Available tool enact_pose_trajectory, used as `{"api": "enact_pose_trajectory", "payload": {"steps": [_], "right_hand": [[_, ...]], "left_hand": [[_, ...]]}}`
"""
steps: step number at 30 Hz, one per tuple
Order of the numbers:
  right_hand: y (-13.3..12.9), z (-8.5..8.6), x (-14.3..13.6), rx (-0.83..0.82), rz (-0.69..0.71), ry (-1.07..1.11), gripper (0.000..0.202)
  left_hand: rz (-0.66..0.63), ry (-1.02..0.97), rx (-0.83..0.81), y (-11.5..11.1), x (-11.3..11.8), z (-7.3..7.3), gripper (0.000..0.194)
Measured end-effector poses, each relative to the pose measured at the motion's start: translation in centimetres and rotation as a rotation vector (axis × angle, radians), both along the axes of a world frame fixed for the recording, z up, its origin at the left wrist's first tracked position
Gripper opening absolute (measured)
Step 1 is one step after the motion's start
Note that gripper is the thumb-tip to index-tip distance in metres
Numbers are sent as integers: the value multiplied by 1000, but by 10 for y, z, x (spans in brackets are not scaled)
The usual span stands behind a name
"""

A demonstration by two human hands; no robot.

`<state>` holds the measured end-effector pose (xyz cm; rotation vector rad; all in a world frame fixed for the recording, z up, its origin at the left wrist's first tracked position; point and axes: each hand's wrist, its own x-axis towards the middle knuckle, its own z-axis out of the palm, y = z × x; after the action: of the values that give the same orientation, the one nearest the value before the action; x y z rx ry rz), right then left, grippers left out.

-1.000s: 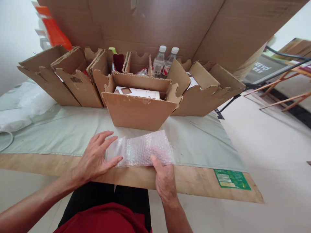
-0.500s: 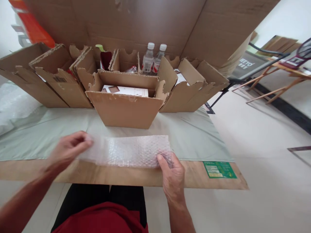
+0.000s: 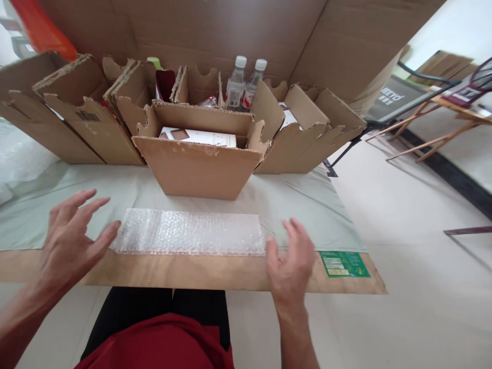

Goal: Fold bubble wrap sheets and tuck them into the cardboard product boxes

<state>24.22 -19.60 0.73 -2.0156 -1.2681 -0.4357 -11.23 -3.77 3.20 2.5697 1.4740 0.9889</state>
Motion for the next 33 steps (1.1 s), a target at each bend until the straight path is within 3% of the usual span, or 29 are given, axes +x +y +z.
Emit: {"api": "enact_pose_trajectory", "payload": {"steps": [3, 5, 8, 11, 14, 16, 18, 21, 23, 27, 31, 33], "right_hand": [[33, 15, -58, -163, 330, 20, 34], [61, 18, -101, -326, 616, -15, 39], [85, 11, -126, -500, 801, -8, 43], [64, -4, -86, -560, 722, 4, 46], [15, -16, -12, -509, 430, 0, 45], [-12, -15, 29, -423, 223, -20, 42], [-22, -7, 48, -347, 124, -32, 37], [-4, 6, 43, -338, 213, -17, 36], [20, 9, 31, -404, 309, -9, 40], [52, 3, 20, -486, 341, 50, 33], [39, 9, 22, -440, 319, 208, 26], [20, 19, 13, -429, 286, 317, 25]], "left_hand": [[-220, 13, 33, -13, 30, 1, 34], [-324, 119, -6, -17, 46, -12, 31], [-352, 269, -44, -18, 48, -39, 36], [-349, 306, -47, -16, 34, -56, 44], [-348, 292, -73, -18, 26, -61, 46], [-361, 267, -82, -19, 27, -60, 46], [-370, 219, -91, -18, 28, -57, 45], [-321, 82, -80, -15, 20, -47, 40], [-191, 20, -44, -12, 10, -40, 36], [90, 75, -98, -11, -6, -36, 33], [82, -37, -226, -16, -2, -38, 19], [96, -179, -312, -15, 0, -30, 16]]}}
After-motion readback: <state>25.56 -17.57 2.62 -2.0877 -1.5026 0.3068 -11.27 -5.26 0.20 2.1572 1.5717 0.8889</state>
